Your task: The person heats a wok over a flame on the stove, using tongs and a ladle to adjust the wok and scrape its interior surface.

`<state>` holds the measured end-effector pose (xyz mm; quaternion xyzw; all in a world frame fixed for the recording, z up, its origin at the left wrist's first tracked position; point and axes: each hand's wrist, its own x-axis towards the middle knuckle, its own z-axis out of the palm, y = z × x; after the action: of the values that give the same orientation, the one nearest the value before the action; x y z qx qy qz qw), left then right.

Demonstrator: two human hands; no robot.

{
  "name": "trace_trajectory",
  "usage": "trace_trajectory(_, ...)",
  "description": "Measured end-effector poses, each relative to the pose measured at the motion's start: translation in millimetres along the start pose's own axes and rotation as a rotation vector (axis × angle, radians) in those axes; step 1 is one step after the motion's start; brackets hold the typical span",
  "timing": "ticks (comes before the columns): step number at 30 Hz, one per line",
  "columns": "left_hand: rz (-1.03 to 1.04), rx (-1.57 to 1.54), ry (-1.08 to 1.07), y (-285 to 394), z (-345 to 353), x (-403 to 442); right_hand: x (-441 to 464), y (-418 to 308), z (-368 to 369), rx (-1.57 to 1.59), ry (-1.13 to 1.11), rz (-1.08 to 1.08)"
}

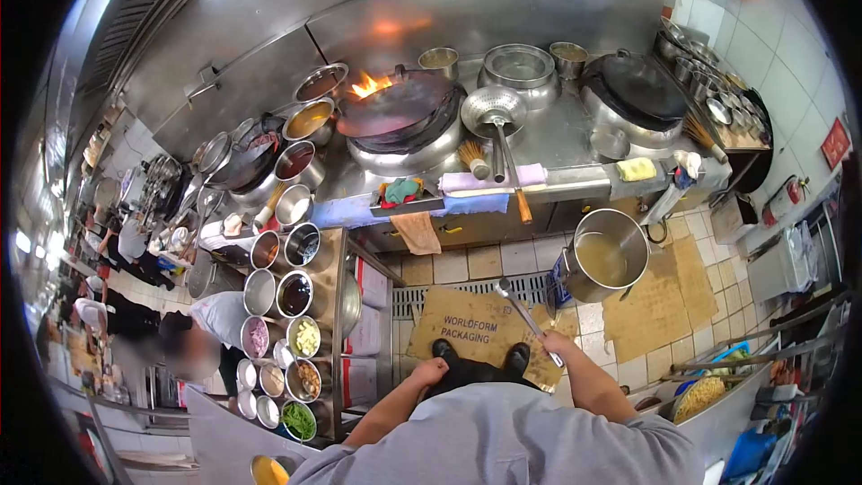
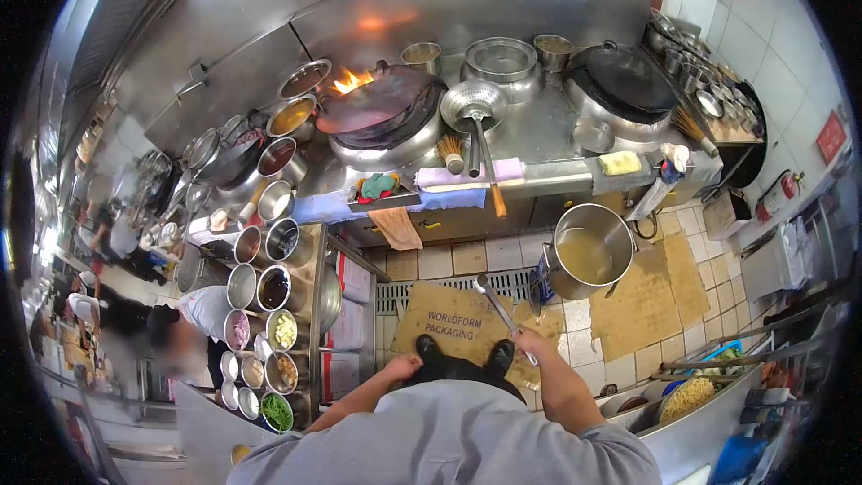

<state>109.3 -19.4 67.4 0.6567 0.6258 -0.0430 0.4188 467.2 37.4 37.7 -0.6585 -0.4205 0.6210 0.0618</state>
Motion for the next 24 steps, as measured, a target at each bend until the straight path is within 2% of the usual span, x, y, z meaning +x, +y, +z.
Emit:
trace_trajectory(1, -0.032, -0.149, -0.088, -9, 5, 8, -2, 9, 1, 0.027, -0.020, 0.039)
trace_trajectory(2, -0.034, -0.141, -0.088, -19, 13, 12, -3, 18, 2, 0.034, -0.022, 0.036)
trace_trajectory(4, 0.003, 0.059, -0.074, -30, 19, 10, 19, 65, 9, -0.551, 0.246, -0.239)
trace_trajectory(5, 0.012, 0.072, -0.072, -36, 18, 7, 24, 90, 17, -0.567, 0.356, -0.350)
trace_trajectory(7, 0.072, 0.205, -0.067, -48, 22, 3, -48, 57, 27, -0.329, 0.249, 0.039)
trace_trajectory(9, 0.101, 0.210, -0.050, -53, 13, -11, -43, 108, 44, -0.214, 0.323, -0.074)
trace_trajectory(10, 0.117, 0.205, -0.039, -58, 10, -17, -73, 88, 41, -0.188, 0.168, 0.251)
trace_trajectory(11, 0.130, 0.232, -0.020, -70, 12, -20, -100, 85, 47, 0.124, 0.188, 0.183)
trace_trajectory(12, 0.139, 0.255, -0.001, -83, 15, -25, -78, 148, 34, 0.260, -0.162, -0.018)
trace_trajectory(14, 0.014, 0.145, -0.119, -102, 21, -33, -91, 133, 43, -0.288, 0.011, -0.010)
trace_trajectory(15, 0.021, 0.134, -0.116, -109, 24, -39, -92, 131, 41, -0.300, 0.018, -0.007)
trace_trajectory(17, -0.115, 0.100, -0.012, -123, 33, -52, -86, 129, 40, -0.420, -0.020, 0.034)
trace_trajectory(20, -0.219, 0.038, -0.061, -139, 45, -55, -80, 128, 44, -0.586, -0.081, 0.097)
trace_trajectory(21, -0.213, 0.035, -0.061, -138, 47, -55, -80, 118, 44, -0.588, -0.075, 0.100)
trace_trajectory(23, -0.200, 0.001, 0.007, -134, 51, -61, -84, 83, 41, -0.522, -0.040, 0.241)
trace_trajectory(24, -0.198, -0.003, 0.003, -131, 52, -64, -73, 79, 38, -0.572, -0.058, 0.204)
